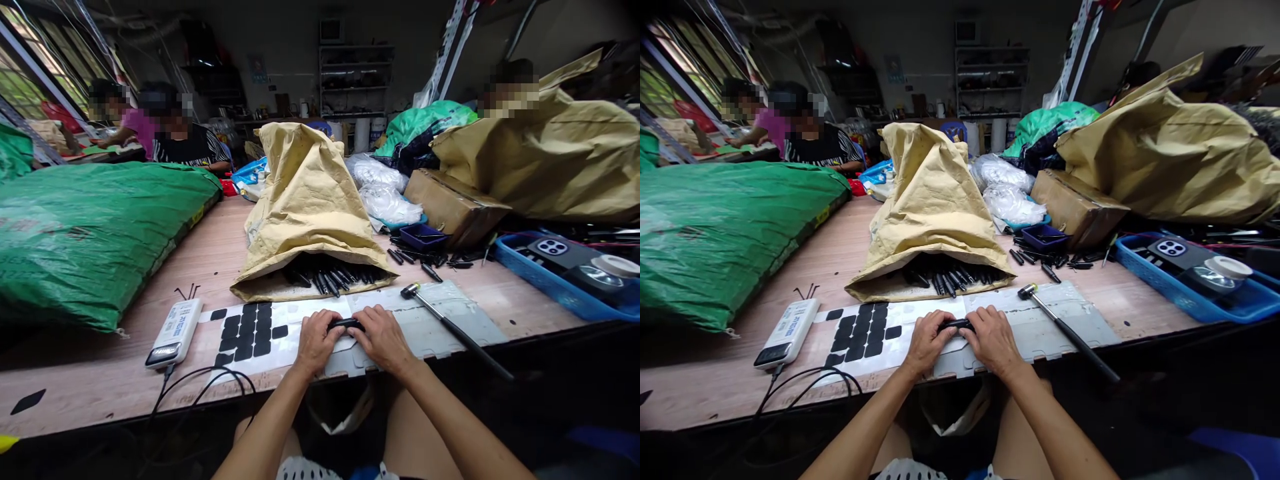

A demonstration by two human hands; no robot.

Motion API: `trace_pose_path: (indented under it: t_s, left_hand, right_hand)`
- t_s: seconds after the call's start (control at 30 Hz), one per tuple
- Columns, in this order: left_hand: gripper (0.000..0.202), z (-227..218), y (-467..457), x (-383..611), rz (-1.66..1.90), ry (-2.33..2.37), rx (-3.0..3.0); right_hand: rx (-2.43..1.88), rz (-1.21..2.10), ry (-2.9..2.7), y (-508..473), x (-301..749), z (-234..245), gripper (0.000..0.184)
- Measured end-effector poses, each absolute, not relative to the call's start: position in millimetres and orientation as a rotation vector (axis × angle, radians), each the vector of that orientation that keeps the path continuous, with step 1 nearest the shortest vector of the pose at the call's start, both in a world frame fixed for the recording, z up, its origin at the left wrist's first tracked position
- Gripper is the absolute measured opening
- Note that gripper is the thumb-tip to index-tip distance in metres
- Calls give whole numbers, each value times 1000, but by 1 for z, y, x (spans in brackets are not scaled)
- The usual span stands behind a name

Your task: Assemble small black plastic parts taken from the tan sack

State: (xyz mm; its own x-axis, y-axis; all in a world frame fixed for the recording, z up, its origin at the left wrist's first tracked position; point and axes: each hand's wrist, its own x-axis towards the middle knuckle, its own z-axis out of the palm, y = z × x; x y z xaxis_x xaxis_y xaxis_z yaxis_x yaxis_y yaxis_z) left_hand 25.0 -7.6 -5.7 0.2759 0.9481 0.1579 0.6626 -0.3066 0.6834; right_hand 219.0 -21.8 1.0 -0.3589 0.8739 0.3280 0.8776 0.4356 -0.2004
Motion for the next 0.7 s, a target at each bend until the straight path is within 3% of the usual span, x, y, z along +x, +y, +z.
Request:
trace_pose_path:
  t_s: [0.17,0.7]
  left_hand:
    - [22,-9,-6,25,691,1458,2112]
    - [16,-7,-10,26,648,1464,2226]
  right_hand:
    - [-1458,27,-2287,-20,217,-7,15]
    - [-1391,169,-2229,-19,209,-20,12]
